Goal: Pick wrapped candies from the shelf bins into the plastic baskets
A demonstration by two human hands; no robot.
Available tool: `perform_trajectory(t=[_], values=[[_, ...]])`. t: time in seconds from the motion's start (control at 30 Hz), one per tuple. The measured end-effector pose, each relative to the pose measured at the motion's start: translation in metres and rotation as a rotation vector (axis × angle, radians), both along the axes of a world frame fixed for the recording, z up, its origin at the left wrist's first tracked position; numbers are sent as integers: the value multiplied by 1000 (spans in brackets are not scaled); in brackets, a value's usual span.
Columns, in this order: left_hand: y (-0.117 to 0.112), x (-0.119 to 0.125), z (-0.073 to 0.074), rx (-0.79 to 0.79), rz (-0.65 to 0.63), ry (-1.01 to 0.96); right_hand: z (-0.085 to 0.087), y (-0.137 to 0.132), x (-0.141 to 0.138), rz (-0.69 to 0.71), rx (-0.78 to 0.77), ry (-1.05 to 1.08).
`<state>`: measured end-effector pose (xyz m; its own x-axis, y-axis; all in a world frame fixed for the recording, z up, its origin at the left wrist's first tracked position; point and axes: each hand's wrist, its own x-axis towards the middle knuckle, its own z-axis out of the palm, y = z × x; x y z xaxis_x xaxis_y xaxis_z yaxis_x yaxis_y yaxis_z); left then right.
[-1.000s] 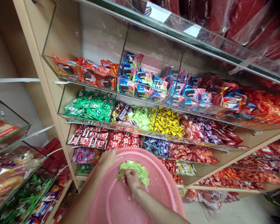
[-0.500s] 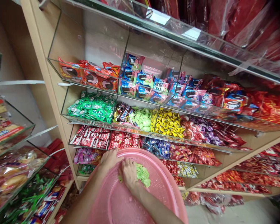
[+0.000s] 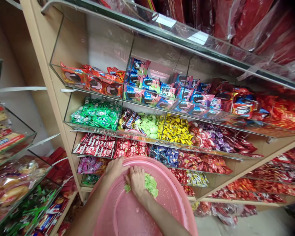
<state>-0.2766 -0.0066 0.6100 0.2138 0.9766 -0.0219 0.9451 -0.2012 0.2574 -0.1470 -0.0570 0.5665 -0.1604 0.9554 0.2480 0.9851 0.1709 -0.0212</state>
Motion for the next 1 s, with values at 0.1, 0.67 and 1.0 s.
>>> perform_trajectory(t=[0.1,0.67,1.0], values=[[1,0,-1,-6,3,-2,1,-2,2,21,11,21],[6,3,4,-62,0,21,73,-27,143,-391,241,461],[0,7,10,-30,20,45,46,-24,152,-414,-169,326]])
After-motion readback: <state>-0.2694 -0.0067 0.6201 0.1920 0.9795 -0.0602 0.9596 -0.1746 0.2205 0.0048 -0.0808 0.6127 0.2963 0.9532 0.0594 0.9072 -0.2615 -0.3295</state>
